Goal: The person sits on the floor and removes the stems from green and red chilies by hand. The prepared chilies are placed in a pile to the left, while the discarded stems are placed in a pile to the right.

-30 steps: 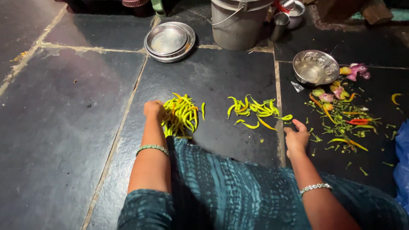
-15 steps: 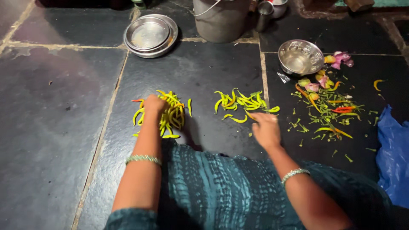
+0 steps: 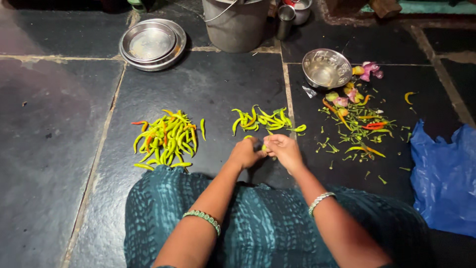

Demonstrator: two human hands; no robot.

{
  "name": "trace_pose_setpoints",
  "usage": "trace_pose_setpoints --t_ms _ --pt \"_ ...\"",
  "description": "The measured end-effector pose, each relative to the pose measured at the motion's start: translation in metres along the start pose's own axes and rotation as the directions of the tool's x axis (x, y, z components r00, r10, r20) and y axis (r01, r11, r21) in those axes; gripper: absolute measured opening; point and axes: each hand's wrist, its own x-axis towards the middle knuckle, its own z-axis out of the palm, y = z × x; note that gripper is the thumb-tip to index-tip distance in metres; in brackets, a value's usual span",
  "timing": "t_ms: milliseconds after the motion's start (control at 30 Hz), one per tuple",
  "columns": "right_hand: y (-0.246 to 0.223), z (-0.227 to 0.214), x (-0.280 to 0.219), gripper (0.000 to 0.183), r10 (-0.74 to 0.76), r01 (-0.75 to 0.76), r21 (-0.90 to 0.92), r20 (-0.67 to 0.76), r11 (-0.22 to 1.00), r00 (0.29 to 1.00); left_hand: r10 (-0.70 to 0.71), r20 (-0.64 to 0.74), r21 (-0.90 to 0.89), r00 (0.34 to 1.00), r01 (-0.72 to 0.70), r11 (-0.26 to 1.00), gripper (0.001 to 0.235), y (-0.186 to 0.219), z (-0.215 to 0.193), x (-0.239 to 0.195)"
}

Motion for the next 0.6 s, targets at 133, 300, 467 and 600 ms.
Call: trace_pose_setpoints --t_ms 133,300,467,600 --pt "-0.001 -0.011 0.005 0.016 0.197 -0.211 0.212 0.084 0.954 0.977 0.04 0.082 -0.094 0.996 -0.032 0.995 0.033 0.015 -0.002 -0.008" --pt "0.0 -0.004 0.007 0.027 0.077 -0.072 -0.08 0.055 0.994 0.996 -0.014 0.044 0.063 0.999 0.011 0.998 0.023 0.019 -0.004 -0.016" --pt "-0.004 0.027 -0.02 0.02 -0.538 0.229 -0.895 -0.014 0.383 0.843 -0.002 0.025 0.357 1.0 -0.007 0.934 0.021 0.018 0.003 -0.015" --pt "-0.014 0.029 -0.023 0.018 -0.528 0.14 -0.83 -0.205 0.539 0.824 -0.106 -0.038 0.293 0.994 0.113 0.949 0.024 0.017 0.006 -0.014"
